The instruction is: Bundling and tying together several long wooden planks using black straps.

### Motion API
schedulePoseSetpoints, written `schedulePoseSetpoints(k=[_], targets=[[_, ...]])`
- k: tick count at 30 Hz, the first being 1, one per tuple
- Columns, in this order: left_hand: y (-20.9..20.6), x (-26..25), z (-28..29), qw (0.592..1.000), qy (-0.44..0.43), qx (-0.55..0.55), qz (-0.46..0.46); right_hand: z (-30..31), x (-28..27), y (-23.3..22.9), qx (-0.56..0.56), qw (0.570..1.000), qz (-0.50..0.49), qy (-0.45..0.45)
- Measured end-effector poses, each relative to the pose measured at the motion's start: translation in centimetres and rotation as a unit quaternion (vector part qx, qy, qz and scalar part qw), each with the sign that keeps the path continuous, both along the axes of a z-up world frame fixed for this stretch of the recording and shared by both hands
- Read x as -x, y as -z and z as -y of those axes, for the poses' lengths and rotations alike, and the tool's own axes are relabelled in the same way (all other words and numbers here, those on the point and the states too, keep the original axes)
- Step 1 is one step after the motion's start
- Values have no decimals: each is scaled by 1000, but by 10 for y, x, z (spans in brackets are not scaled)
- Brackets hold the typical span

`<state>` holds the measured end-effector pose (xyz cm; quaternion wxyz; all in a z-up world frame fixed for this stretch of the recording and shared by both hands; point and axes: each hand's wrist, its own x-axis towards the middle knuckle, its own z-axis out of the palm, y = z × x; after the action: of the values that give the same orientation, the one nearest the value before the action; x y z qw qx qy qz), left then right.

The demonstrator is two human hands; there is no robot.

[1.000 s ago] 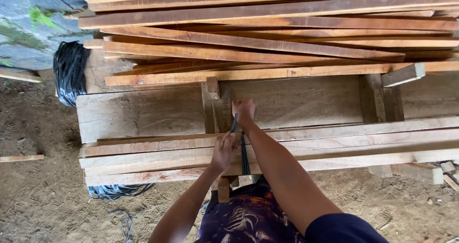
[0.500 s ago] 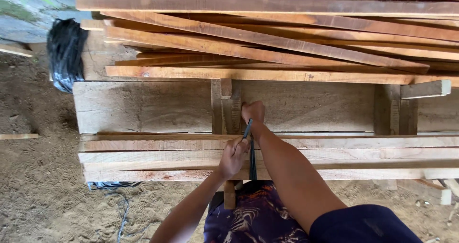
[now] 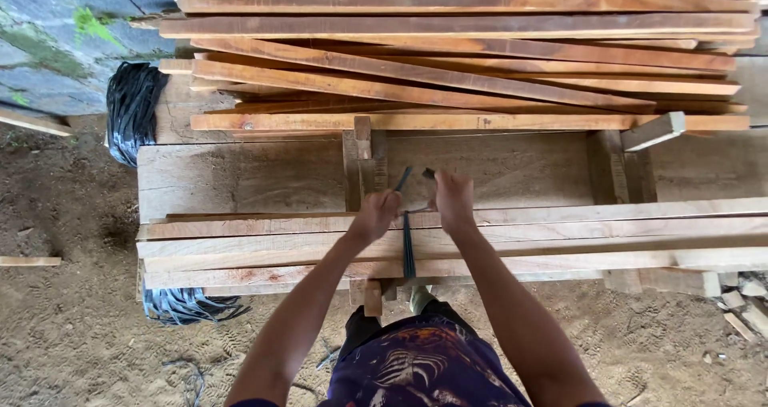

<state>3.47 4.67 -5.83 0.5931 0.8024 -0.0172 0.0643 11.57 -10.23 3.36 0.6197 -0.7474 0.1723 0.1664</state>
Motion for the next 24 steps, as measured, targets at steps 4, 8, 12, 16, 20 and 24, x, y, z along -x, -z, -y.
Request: schedulePoseSetpoints(k=[4, 8, 12, 16, 20, 24], targets=[[-6, -10, -4, 996, -56, 46, -46, 29, 53, 2, -58, 995, 56, -51], [2, -12, -3, 988, -76, 105, -80, 39, 78, 17, 105, 954, 167, -225], [-1, -9, -1, 989, -84, 115, -42, 39, 86, 10, 195, 864, 234, -401], [1, -4, -6, 994, -83, 68, -25, 28, 84, 24, 292, 803, 266, -445], [-26, 11, 2, 994, -95, 57, -20, 26, 83, 40, 322, 779, 280, -458], [-92, 42, 17, 986, -162, -1, -36, 27, 83, 46, 325, 776, 304, -447]])
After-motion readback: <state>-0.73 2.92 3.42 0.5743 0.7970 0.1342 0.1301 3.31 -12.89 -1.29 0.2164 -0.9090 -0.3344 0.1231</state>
